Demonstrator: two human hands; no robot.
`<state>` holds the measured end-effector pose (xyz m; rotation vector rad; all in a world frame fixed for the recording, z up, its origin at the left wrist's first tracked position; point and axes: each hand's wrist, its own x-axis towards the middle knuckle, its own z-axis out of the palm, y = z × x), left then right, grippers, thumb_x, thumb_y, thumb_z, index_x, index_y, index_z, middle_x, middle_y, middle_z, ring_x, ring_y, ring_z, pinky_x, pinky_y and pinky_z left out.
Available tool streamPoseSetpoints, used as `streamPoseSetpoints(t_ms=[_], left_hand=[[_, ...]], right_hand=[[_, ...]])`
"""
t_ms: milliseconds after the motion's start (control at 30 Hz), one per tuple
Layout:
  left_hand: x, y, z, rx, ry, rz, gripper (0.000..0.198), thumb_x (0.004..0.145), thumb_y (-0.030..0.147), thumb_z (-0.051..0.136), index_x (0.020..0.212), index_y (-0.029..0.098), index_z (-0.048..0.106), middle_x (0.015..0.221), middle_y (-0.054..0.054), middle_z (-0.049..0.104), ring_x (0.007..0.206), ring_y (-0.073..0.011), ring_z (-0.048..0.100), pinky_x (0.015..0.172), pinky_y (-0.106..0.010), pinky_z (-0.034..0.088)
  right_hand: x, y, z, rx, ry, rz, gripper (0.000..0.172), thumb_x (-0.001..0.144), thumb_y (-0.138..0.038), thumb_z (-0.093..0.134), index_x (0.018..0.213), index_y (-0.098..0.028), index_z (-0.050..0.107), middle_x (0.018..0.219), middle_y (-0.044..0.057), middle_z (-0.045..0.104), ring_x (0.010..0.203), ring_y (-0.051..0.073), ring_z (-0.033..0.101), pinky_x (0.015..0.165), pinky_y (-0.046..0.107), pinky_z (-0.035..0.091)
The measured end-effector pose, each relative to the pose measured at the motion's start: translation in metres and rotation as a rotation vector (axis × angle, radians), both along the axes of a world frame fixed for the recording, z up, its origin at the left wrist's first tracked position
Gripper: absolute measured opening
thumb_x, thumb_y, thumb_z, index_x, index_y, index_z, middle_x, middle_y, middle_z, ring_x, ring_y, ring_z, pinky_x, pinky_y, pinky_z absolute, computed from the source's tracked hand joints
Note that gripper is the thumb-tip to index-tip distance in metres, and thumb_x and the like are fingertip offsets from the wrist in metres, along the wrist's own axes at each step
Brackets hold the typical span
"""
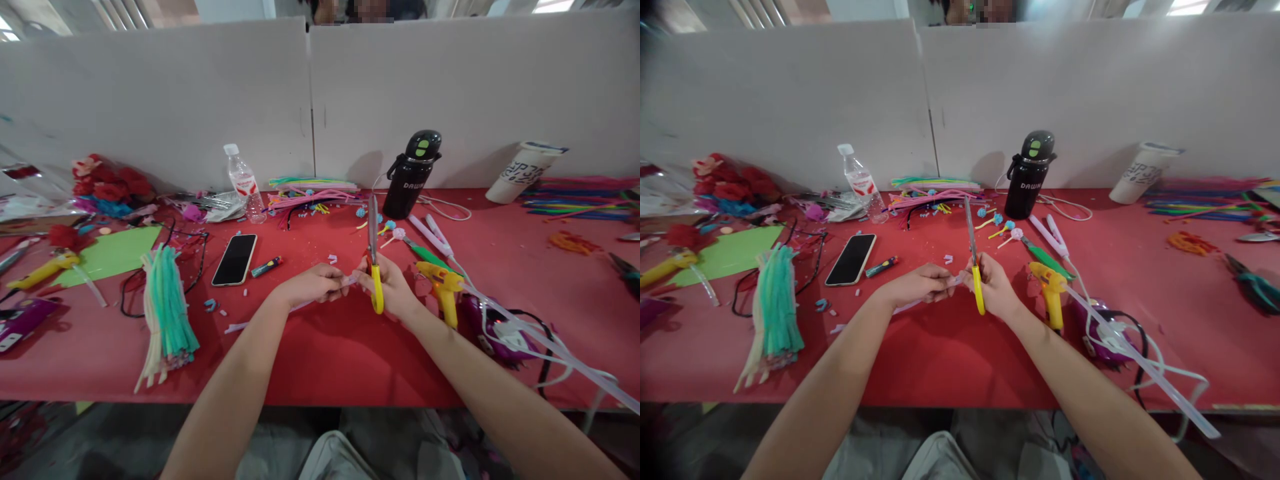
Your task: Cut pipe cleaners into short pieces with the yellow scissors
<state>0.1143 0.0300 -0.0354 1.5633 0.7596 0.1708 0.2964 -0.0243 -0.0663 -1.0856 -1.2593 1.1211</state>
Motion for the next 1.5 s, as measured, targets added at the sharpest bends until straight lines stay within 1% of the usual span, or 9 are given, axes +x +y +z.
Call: streamPoseSetpoints(t_ms=[133, 233, 333, 433, 500, 700, 1133, 1333, 1500], left_hand=[[-0.002, 0.004, -0.001, 0.167, -0.007, 0.125, 0.031, 0.084, 0.043, 0.051, 0.072, 0.016, 0.058, 0.057, 0.002, 0.046, 0.052, -0.0087, 0.040, 0.053, -0.023, 0.031], [-0.010, 0.016, -0.004, 0.313, -0.039, 0.325, 0.028, 0.084, 0.039, 0.050, 0.071, 0.015, 0.058, 0.058, 0.002, 0.047, 0.053, -0.0088, 0.041, 0.055, -0.023, 0.032], [-0.021, 0.029, -0.007, 0.433, -0.085, 0.535, 0.024, 0.084, 0.033, 0.050, 0.070, 0.015, 0.057, 0.057, 0.002, 0.046, 0.052, -0.0087, 0.040, 0.053, -0.023, 0.029], [-0.030, 0.036, -0.009, 0.505, -0.124, 0.678, 0.026, 0.085, 0.034, 0.048, 0.070, 0.015, 0.056, 0.055, 0.002, 0.045, 0.050, -0.0089, 0.038, 0.049, -0.023, 0.027], [-0.031, 0.037, -0.010, 0.539, -0.161, 0.720, 0.028, 0.087, 0.037, 0.048, 0.070, 0.016, 0.056, 0.055, 0.002, 0.044, 0.050, -0.0092, 0.038, 0.049, -0.023, 0.027], [-0.027, 0.034, -0.010, 0.646, -0.126, 0.659, 0.031, 0.089, 0.039, 0.044, 0.071, 0.016, 0.056, 0.058, 0.002, 0.047, 0.054, -0.0097, 0.041, 0.054, -0.023, 0.031], [-0.019, 0.023, -0.003, 0.673, -0.024, 0.500, 0.031, 0.091, 0.036, 0.038, 0.071, 0.016, 0.052, 0.061, 0.001, 0.048, 0.060, -0.0110, 0.043, 0.058, -0.023, 0.031], [-0.019, 0.023, -0.002, 0.629, -0.042, 0.474, 0.032, 0.090, 0.037, 0.039, 0.070, 0.016, 0.052, 0.059, 0.002, 0.045, 0.057, -0.0104, 0.041, 0.057, -0.024, 0.030], [-0.022, 0.020, 0.005, 0.528, -0.064, 0.426, 0.031, 0.088, 0.038, 0.043, 0.070, 0.015, 0.054, 0.058, 0.002, 0.043, 0.055, -0.0095, 0.038, 0.054, -0.024, 0.028]], right_hand=[[0.004, 0.002, -0.001, -0.010, -0.088, -0.075, 0.037, 0.075, -0.044, 0.072, 0.081, -0.021, 0.043, 0.065, -0.007, 0.043, 0.055, 0.009, 0.040, 0.053, 0.023, 0.034], [0.009, 0.000, 0.002, -0.070, -0.233, -0.096, 0.038, 0.077, -0.049, 0.068, 0.078, -0.021, 0.042, 0.066, -0.006, 0.042, 0.057, 0.009, 0.039, 0.054, 0.023, 0.034], [0.015, -0.004, 0.005, -0.074, -0.507, -0.126, 0.040, 0.078, -0.054, 0.065, 0.073, -0.020, 0.044, 0.064, -0.005, 0.041, 0.058, 0.010, 0.036, 0.052, 0.024, 0.031], [0.019, -0.007, 0.007, -0.060, -0.722, -0.099, 0.044, 0.078, -0.057, 0.063, 0.067, -0.019, 0.044, 0.060, -0.004, 0.041, 0.056, 0.010, 0.034, 0.051, 0.024, 0.028], [0.020, -0.008, 0.009, -0.062, -0.781, -0.043, 0.045, 0.078, -0.058, 0.062, 0.064, -0.019, 0.043, 0.058, -0.004, 0.040, 0.056, 0.010, 0.033, 0.051, 0.024, 0.027], [0.016, -0.011, 0.011, -0.084, -0.795, 0.083, 0.047, 0.078, -0.059, 0.060, 0.062, -0.019, 0.039, 0.058, -0.005, 0.034, 0.054, 0.009, 0.030, 0.048, 0.023, 0.023], [0.013, -0.011, 0.006, -0.114, -0.732, 0.080, 0.053, 0.075, -0.066, 0.059, 0.062, -0.020, 0.037, 0.059, -0.005, 0.031, 0.054, 0.009, 0.028, 0.045, 0.022, 0.023], [0.012, -0.014, 0.007, -0.119, -0.765, 0.074, 0.051, 0.078, -0.066, 0.057, 0.062, -0.020, 0.040, 0.055, -0.005, 0.036, 0.049, 0.009, 0.032, 0.045, 0.023, 0.023], [0.011, -0.021, 0.020, -0.077, -0.913, 0.083, 0.051, 0.079, -0.063, 0.057, 0.057, -0.020, 0.042, 0.051, -0.002, 0.042, 0.046, 0.010, 0.035, 0.045, 0.025, 0.021]])
